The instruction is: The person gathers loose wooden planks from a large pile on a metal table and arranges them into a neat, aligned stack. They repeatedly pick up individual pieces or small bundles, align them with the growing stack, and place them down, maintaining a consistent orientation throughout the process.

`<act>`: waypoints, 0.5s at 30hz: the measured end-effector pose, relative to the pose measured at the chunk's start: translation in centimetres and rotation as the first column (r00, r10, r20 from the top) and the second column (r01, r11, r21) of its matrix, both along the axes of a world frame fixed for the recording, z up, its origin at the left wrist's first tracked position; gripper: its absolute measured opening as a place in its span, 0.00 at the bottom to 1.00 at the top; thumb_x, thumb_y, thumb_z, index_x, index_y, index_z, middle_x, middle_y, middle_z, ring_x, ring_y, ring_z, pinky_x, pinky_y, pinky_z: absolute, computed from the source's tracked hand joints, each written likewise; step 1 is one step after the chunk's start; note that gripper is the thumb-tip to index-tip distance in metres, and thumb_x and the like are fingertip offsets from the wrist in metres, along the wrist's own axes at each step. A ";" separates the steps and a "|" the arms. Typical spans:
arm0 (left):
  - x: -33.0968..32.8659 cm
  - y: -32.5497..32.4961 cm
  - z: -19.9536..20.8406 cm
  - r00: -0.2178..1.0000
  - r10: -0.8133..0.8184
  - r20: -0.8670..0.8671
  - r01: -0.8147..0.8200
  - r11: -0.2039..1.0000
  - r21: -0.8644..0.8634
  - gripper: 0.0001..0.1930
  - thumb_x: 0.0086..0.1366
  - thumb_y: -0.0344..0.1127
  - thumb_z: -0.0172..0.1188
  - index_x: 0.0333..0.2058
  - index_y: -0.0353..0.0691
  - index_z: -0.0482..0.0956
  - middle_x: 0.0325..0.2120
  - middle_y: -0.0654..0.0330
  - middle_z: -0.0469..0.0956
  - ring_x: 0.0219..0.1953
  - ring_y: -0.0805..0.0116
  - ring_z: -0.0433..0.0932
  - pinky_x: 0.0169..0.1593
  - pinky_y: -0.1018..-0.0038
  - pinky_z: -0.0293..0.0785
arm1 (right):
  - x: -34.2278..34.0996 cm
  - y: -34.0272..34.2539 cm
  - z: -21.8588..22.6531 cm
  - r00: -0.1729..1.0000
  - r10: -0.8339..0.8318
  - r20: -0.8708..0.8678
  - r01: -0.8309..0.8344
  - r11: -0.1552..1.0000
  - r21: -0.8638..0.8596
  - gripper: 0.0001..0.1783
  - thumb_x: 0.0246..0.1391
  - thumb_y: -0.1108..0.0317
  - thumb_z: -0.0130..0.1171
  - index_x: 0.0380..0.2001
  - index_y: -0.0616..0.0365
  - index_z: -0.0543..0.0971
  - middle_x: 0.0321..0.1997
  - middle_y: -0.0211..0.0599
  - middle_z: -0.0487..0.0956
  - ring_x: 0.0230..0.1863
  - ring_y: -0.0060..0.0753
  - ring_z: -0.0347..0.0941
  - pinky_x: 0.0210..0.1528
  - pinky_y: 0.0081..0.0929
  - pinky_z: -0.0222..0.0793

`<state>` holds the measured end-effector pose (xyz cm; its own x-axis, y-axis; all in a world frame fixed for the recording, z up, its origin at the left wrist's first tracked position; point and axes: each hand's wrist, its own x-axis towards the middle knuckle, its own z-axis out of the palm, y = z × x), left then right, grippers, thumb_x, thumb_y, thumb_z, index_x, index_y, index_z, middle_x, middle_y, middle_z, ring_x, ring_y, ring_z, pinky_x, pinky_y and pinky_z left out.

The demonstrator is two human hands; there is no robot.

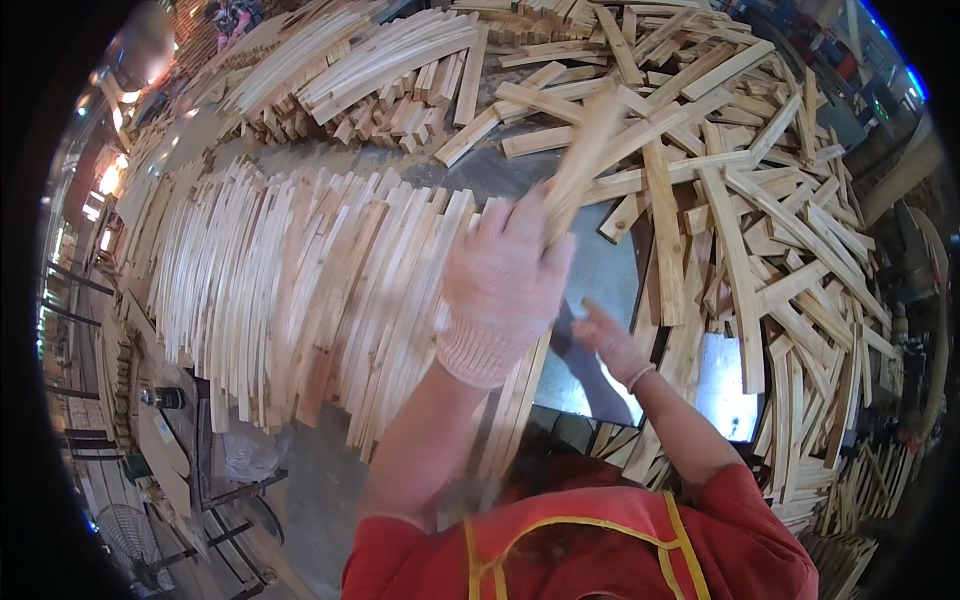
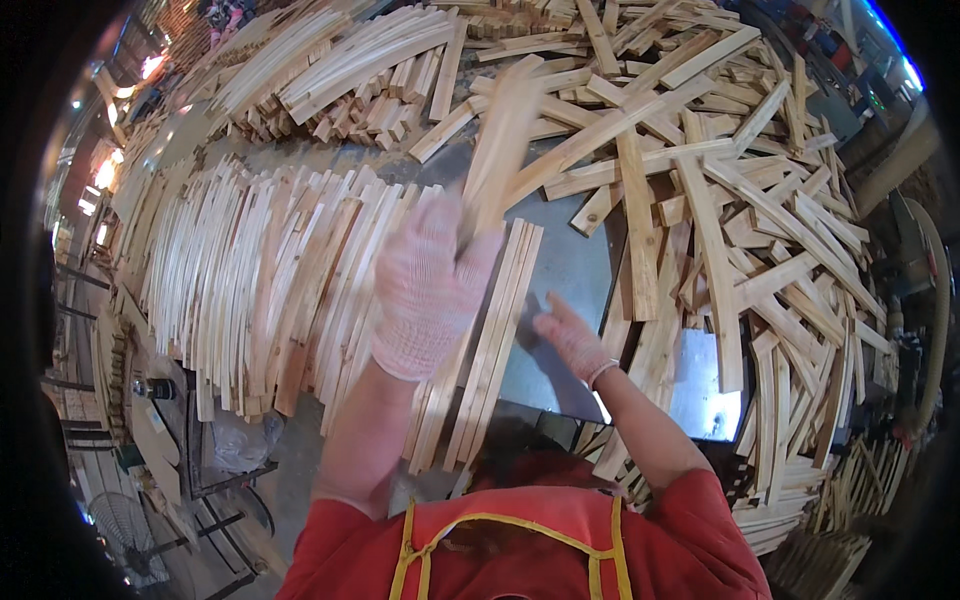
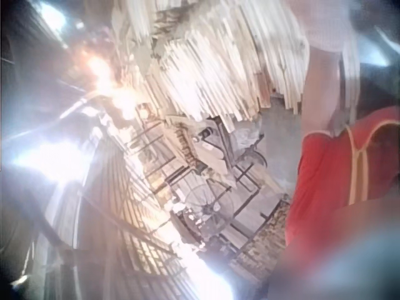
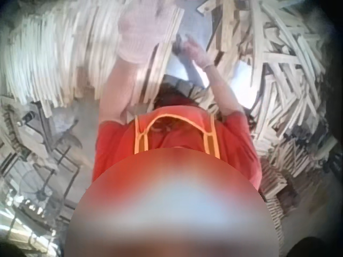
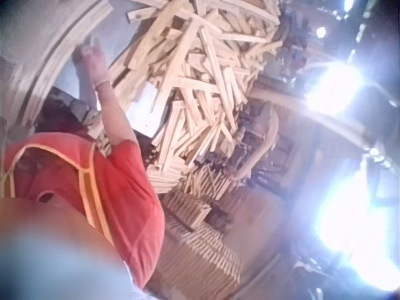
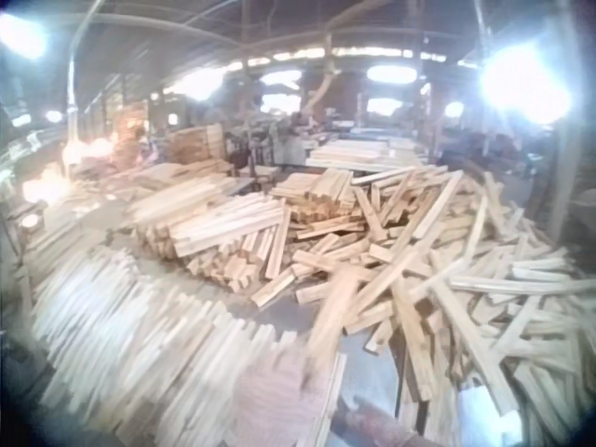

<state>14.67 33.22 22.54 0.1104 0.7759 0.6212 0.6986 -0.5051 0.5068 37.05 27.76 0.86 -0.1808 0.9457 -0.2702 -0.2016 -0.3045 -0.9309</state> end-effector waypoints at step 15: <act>-19.2 -5.4 -21.4 0.669 0.207 -0.714 -0.350 0.935 -0.057 0.25 0.68 0.51 0.59 0.61 0.50 0.77 0.61 0.56 0.73 0.67 0.51 0.68 0.72 0.53 0.60 | -11.3 -4.0 -0.3 0.523 0.035 0.852 -0.060 0.998 -0.004 0.42 0.56 0.63 0.69 0.71 0.63 0.66 0.59 0.49 0.82 0.56 0.58 0.81 0.59 0.43 0.78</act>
<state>-4.50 27.86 1.15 0.2091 0.9273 0.3105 0.9765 -0.1814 -0.1160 25.78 23.80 0.54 0.0787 0.9509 -0.2993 0.7044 -0.2655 -0.6583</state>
